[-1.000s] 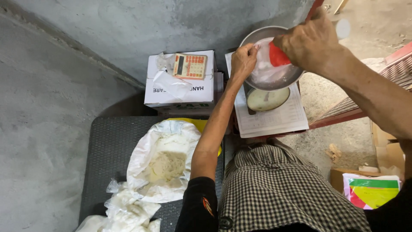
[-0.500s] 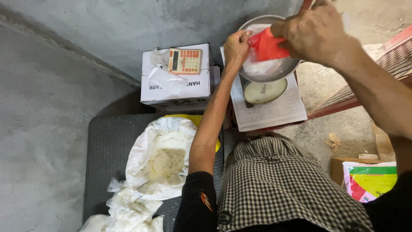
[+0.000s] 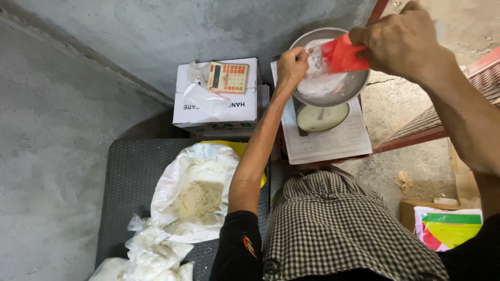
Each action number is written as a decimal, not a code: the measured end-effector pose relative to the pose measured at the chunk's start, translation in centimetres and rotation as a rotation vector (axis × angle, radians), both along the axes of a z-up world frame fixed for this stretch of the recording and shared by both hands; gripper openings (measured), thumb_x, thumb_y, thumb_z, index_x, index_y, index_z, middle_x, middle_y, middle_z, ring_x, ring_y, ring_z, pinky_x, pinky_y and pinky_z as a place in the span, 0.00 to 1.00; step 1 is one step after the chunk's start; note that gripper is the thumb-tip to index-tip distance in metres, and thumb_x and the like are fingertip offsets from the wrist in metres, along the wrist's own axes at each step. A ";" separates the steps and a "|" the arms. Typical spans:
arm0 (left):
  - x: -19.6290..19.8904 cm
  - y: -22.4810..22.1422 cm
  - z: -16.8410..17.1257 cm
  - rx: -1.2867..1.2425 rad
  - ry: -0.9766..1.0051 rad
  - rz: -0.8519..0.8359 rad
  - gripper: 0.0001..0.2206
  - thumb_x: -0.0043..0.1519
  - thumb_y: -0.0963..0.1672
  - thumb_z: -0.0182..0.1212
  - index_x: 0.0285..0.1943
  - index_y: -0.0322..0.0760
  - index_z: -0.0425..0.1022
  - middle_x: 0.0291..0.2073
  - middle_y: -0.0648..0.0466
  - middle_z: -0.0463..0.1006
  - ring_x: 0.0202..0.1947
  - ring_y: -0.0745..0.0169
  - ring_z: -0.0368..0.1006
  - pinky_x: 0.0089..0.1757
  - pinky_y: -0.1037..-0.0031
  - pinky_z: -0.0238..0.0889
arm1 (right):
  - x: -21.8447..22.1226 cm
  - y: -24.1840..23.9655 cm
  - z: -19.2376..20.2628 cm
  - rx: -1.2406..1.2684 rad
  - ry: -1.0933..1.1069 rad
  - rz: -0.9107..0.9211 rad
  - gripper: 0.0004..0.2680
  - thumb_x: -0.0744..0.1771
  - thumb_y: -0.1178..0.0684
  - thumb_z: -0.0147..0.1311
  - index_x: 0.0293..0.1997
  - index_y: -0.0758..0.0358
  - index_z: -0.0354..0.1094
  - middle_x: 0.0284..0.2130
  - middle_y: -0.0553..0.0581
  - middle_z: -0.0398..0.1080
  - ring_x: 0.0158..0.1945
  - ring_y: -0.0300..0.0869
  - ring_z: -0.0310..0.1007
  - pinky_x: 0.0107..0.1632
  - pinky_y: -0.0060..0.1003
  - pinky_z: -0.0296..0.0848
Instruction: Measuring out white powder using a red scoop into plastic bags and weighing them on a scale for processing.
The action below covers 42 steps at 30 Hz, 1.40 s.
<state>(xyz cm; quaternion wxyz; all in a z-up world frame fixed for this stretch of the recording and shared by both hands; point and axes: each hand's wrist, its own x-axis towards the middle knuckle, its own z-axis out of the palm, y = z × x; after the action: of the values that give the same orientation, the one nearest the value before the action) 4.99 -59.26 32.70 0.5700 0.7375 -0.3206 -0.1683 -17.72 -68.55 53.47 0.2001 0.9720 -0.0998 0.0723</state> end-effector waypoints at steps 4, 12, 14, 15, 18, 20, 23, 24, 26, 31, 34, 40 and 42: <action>-0.4 -0.1 1.1 0.077 -0.036 0.020 0.16 0.65 0.51 0.57 0.37 0.36 0.83 0.18 0.53 0.78 0.20 0.63 0.75 0.29 0.68 0.68 | -0.5 0.9 0.6 0.024 -0.191 0.073 0.09 0.66 0.44 0.59 0.52 0.38 0.77 0.28 0.48 0.77 0.29 0.38 0.76 0.42 0.38 0.70; -0.2 0.8 -0.8 -0.103 -0.393 0.053 0.22 0.63 0.48 0.65 0.63 0.34 0.72 0.44 0.40 0.82 0.43 0.45 0.80 0.43 0.61 0.72 | -0.6 0.6 -0.6 0.036 -0.057 -0.003 0.13 0.64 0.43 0.61 0.55 0.37 0.76 0.28 0.51 0.79 0.24 0.37 0.76 0.50 0.42 0.69; -3.5 3.5 3.8 -0.009 -0.493 0.062 0.29 0.60 0.47 0.68 0.67 0.30 0.63 0.48 0.32 0.78 0.46 0.38 0.78 0.44 0.59 0.72 | -0.9 -0.6 -2.0 0.060 -0.030 -0.036 0.09 0.67 0.43 0.60 0.52 0.37 0.76 0.25 0.50 0.78 0.24 0.38 0.76 0.52 0.42 0.70; -5.2 4.8 6.0 0.087 -0.587 0.074 0.37 0.57 0.46 0.71 0.71 0.26 0.55 0.52 0.24 0.73 0.48 0.30 0.75 0.44 0.57 0.72 | -1.1 -1.2 -2.7 0.084 0.001 -0.066 0.06 0.69 0.43 0.60 0.50 0.38 0.76 0.22 0.50 0.77 0.24 0.38 0.75 0.54 0.42 0.70; -7.2 5.7 9.4 0.404 -0.354 -0.015 0.42 0.53 0.43 0.70 0.74 0.26 0.47 0.48 0.25 0.74 0.45 0.29 0.76 0.43 0.54 0.71 | -1.1 -1.6 -3.3 0.093 -0.087 0.002 0.10 0.66 0.41 0.61 0.51 0.39 0.76 0.25 0.49 0.77 0.27 0.38 0.74 0.52 0.45 0.70; -5.2 4.0 4.2 0.381 -0.377 -0.047 0.40 0.55 0.39 0.64 0.77 0.26 0.47 0.48 0.25 0.75 0.47 0.30 0.77 0.47 0.54 0.72 | -0.9 -1.2 -3.0 0.074 -0.072 -0.008 0.10 0.68 0.42 0.59 0.54 0.38 0.76 0.22 0.50 0.76 0.24 0.37 0.73 0.52 0.46 0.71; -2.0 1.6 -0.9 0.238 -0.496 -0.017 0.35 0.54 0.33 0.56 0.75 0.25 0.52 0.52 0.24 0.75 0.50 0.30 0.77 0.51 0.56 0.73 | -0.9 -0.5 -2.4 0.052 0.023 -0.065 0.08 0.71 0.43 0.55 0.53 0.39 0.77 0.18 0.49 0.73 0.20 0.36 0.72 0.53 0.48 0.72; -1.0 0.9 -2.3 0.120 -0.590 0.042 0.32 0.52 0.31 0.54 0.70 0.25 0.57 0.55 0.23 0.73 0.52 0.28 0.75 0.51 0.58 0.73 | -0.9 -0.2 -2.3 0.052 0.103 -0.112 0.07 0.71 0.42 0.53 0.50 0.42 0.77 0.16 0.49 0.71 0.18 0.35 0.73 0.53 0.50 0.72; -0.3 1.5 0.2 0.171 -0.478 0.051 0.29 0.57 0.32 0.54 0.72 0.27 0.59 0.54 0.26 0.75 0.53 0.30 0.76 0.53 0.55 0.71 | -1.2 0.1 -2.4 0.104 0.077 -0.097 0.07 0.71 0.45 0.52 0.50 0.42 0.77 0.16 0.51 0.72 0.18 0.36 0.72 0.53 0.50 0.72; 1.5 1.5 3.0 -0.037 -0.629 0.082 0.29 0.53 0.33 0.58 0.68 0.28 0.62 0.56 0.31 0.75 0.55 0.35 0.74 0.54 0.58 0.69 | -1.7 0.0 -2.4 0.195 0.127 -0.092 0.08 0.74 0.46 0.49 0.50 0.48 0.76 0.17 0.52 0.70 0.18 0.40 0.72 0.42 0.46 0.73; 1.1 2.0 4.7 -0.031 -0.479 0.111 0.30 0.55 0.33 0.57 0.70 0.32 0.64 0.45 0.38 0.80 0.46 0.40 0.78 0.50 0.58 0.70 | -1.8 0.0 -2.0 0.117 -0.035 -0.005 0.07 0.72 0.48 0.51 0.51 0.45 0.77 0.20 0.52 0.73 0.20 0.41 0.71 0.41 0.46 0.72; -0.8 3.8 5.2 -0.054 -0.528 0.060 0.29 0.58 0.36 0.61 0.71 0.34 0.63 0.46 0.40 0.80 0.46 0.44 0.79 0.50 0.60 0.71 | -1.9 0.1 0.0 0.091 -0.030 -0.011 0.08 0.71 0.46 0.53 0.54 0.43 0.77 0.22 0.52 0.74 0.23 0.41 0.74 0.39 0.43 0.72; -2.5 5.5 6.8 0.069 -0.401 -0.018 0.35 0.57 0.40 0.70 0.72 0.29 0.56 0.57 0.29 0.68 0.50 0.37 0.76 0.49 0.58 0.69 | -1.7 0.6 1.4 0.171 0.046 -0.121 0.09 0.70 0.46 0.52 0.55 0.46 0.75 0.18 0.56 0.74 0.20 0.43 0.74 0.37 0.46 0.73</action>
<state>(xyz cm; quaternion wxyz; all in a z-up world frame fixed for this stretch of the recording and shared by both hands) 2.52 -53.80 39.47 0.4678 0.7723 -0.4285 -0.0340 -19.43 -67.95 54.88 0.1226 0.9791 -0.1594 0.0292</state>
